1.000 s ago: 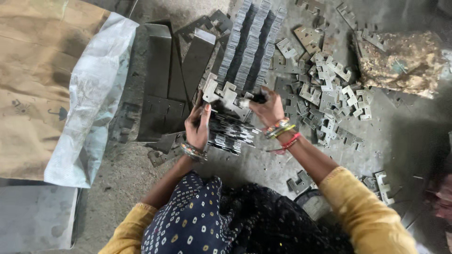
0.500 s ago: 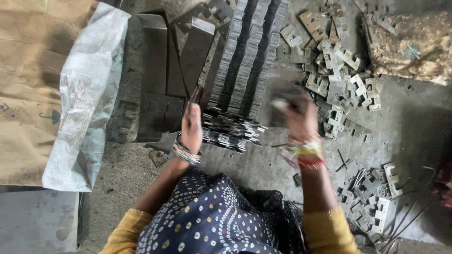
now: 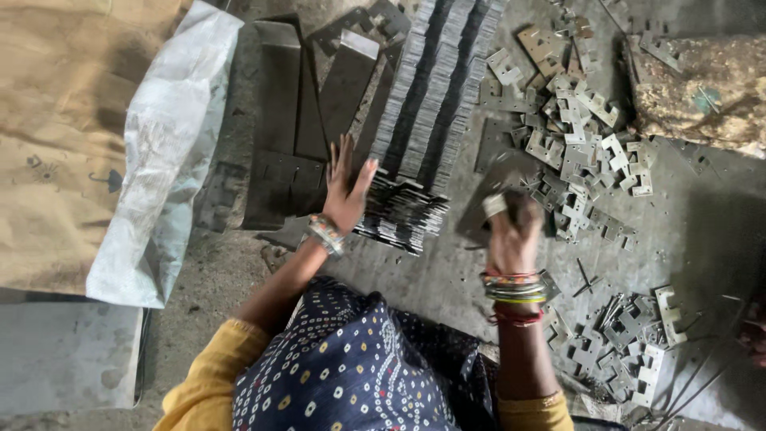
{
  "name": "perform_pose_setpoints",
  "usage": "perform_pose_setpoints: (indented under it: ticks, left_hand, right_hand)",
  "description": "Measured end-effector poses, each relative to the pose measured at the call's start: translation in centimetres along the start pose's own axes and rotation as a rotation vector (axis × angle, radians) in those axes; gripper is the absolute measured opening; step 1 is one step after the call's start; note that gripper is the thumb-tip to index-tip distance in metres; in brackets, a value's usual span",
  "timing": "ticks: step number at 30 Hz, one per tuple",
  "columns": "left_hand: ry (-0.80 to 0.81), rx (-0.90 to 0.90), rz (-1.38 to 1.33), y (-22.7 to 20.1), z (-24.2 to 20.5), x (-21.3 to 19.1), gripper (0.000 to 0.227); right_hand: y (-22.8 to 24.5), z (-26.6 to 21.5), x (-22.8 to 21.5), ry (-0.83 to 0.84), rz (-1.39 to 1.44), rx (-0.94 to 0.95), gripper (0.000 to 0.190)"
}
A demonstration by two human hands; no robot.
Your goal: The person sits on the floor and repeatedly picks up small metal brackets from a scattered pile. They align the brackets and place them onto a growing stack. The person occasionally uses a metal rod to move parts and shifts a wooden board to access more items.
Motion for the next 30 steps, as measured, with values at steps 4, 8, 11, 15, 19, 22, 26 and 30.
perform_pose_setpoints:
  ticks: [4,8,11,15,19,22,26,30]
  left_hand:
    - [-0.06,0.044,0.211,-2.6,-0.4,-0.5,0.054]
    - [-0.042,0.151,0.445,-4.1,-1.4,-0.4,0.047]
    - [-0.095,-0.032,0.408,-2.4,-1.3,-1.0,0.062]
    - [-0.06,0.026,0.502,-2.7,-0.1,-0.4,0.057]
    - [-0.045,-0.147,0.375,-1.3,0.7,-0.7,0.077]
    - [-0.009,-0.134,0.337,-1.2,1.4,-0.8,0.081]
    - [0.022,-0.236,0.326,1.2,1.3,0.6,0.075]
    - [-0.038,-0.153,0.403,0.7,1.9,0.7,0.082]
  right_hand:
    - [4.5,1.6,0.9,-0.17,0.486,0.268,0.03]
    - [5.0,0.2,8.5,0.724,-1.195,0.272,0.057]
    - [11.9,1.3,9.8,0.421,-0.911,-0.266,0.041]
    - [16.4,1.3,7.0,0.072,-0.568,-0.314,0.042]
    - [14.1,1.1,10.1,0.279,-0.989,-0.22,0.051]
    - [12.1,2.3,10.5,0.313,-1.005,-0.107,0.061]
    - [12.1,2.9,8.8,0.072,-0.858,-0.213,0.058]
    - [9.3,3.2,11.9,0.362,-1.151,-0.192,0.07]
Point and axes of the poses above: each hand's wrist, its own z-axis towards the middle knuckle, its own x-axis out of the palm, y = z × x, the point moved 9 cm from there along z, towards the middle knuckle, and after that the axes turned 8 degrees about -z, right-handed, at the moved point
